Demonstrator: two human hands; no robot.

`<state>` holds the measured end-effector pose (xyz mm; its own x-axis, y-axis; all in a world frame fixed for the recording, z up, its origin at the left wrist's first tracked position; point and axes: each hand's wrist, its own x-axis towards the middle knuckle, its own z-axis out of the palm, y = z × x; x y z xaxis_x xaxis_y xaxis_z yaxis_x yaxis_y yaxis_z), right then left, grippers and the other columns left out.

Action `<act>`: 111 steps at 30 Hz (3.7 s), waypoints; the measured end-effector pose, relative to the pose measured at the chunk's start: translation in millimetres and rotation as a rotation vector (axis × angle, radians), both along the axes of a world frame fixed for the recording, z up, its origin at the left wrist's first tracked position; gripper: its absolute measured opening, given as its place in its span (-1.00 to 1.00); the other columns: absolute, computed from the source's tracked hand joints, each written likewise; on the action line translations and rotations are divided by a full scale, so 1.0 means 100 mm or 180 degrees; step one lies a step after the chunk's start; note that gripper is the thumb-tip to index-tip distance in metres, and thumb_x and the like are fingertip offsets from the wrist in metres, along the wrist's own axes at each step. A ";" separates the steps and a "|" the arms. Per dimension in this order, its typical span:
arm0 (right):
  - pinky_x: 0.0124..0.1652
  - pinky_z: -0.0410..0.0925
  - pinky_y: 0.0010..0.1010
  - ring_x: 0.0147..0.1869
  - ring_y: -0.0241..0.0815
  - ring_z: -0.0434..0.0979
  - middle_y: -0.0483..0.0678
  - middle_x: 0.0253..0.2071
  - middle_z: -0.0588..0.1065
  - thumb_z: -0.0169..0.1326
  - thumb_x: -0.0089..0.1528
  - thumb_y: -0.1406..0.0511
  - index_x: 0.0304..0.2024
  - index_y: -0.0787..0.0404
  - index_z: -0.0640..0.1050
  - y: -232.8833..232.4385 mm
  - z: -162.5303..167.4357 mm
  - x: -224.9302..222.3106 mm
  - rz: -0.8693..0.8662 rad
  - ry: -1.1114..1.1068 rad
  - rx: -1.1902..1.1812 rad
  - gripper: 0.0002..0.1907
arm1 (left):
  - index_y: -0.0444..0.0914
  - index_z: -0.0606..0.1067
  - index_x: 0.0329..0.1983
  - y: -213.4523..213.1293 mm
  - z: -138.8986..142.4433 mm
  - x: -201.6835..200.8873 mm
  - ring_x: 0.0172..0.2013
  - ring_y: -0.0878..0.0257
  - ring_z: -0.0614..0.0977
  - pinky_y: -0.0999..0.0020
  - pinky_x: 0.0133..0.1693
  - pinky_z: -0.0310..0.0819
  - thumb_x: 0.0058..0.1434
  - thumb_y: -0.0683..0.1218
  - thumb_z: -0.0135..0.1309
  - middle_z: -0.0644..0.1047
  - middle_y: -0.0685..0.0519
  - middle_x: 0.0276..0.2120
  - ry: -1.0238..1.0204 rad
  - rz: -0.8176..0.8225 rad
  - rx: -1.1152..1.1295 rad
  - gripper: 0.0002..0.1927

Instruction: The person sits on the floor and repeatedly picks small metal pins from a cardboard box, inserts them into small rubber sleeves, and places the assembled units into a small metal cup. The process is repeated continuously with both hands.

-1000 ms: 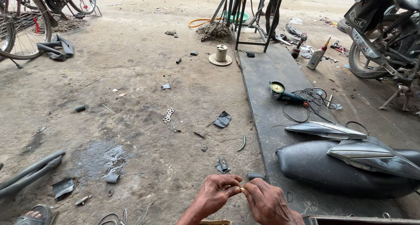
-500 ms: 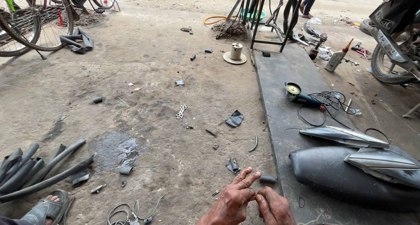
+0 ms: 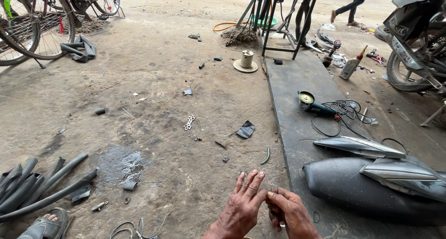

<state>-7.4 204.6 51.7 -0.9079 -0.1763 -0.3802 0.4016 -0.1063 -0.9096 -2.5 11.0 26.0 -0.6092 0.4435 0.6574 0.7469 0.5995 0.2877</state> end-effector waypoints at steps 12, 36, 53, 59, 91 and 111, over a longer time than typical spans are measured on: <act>-0.47 0.49 -0.42 -0.49 -0.29 0.57 -0.06 -0.54 0.55 0.08 0.28 0.29 -0.29 0.30 0.56 0.05 0.03 0.12 0.0139 0.1621 0.1024 -0.82 | -0.28 0.63 -0.23 0.10 0.27 0.13 -0.30 0.12 0.71 0.22 -0.27 0.59 0.22 -0.18 0.23 0.67 -0.01 -0.33 -0.1307 0.0067 0.1688 -0.92; -0.41 0.60 -0.37 -0.45 -0.24 0.67 0.01 -0.51 0.59 -0.03 0.35 0.32 -0.27 0.34 0.50 0.08 0.19 0.17 0.0388 0.1758 0.0936 -0.81 | -0.36 0.66 -0.21 0.16 0.23 0.16 -0.34 0.33 0.76 0.44 -0.27 0.69 0.25 -0.18 0.18 0.72 0.01 -0.42 -0.3398 0.0005 0.3019 -0.86; -0.47 0.54 -0.46 -0.47 -0.31 0.64 -0.03 -0.49 0.60 0.02 0.35 0.36 -0.27 0.35 0.51 -0.05 0.13 0.28 0.0332 0.1811 0.1095 -0.85 | -0.33 0.71 -0.23 0.27 0.03 0.29 -0.41 0.32 0.76 0.40 -0.34 0.71 0.20 -0.25 0.17 0.71 0.00 -0.48 -0.3040 0.0231 0.2785 -0.86; -0.50 0.53 -0.45 -0.47 -0.31 0.62 -0.01 -0.49 0.57 -0.01 0.36 0.36 -0.27 0.35 0.49 -0.04 0.08 0.26 0.0327 0.1551 0.1054 -0.85 | -0.42 0.69 -0.18 0.26 -0.05 0.27 -0.37 0.28 0.78 0.35 -0.28 0.78 0.24 -0.25 0.12 0.71 -0.08 -0.44 -0.3580 -0.0089 0.3332 -0.81; -0.39 0.62 -0.39 -0.40 -0.25 0.69 0.00 -0.44 0.61 -0.05 0.35 0.35 -0.27 0.29 0.48 -0.12 0.13 0.19 0.0024 0.2010 0.0826 -0.85 | -0.27 0.60 -0.08 0.22 0.19 0.24 -0.37 0.29 0.71 0.42 -0.34 0.65 0.32 -0.20 0.18 0.66 0.04 -0.33 -0.1377 0.0096 0.1999 -0.87; -0.46 0.42 -0.42 -0.50 -0.24 0.58 -0.05 -0.51 0.49 0.02 0.33 0.28 -0.31 0.34 0.56 -0.03 0.29 0.18 -0.0108 0.1328 0.0575 -0.77 | -0.31 0.59 -0.05 0.13 0.45 0.33 -0.31 0.32 0.78 0.46 -0.32 0.72 0.29 -0.20 0.17 0.69 0.02 -0.32 -0.1753 0.0052 0.2403 -0.82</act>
<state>10.4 201.5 80.8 -0.9941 -0.1083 -0.0027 -0.0041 0.0623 -0.9980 30.2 23.7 70.8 -0.9230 0.0052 0.3849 0.3827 0.1188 0.9162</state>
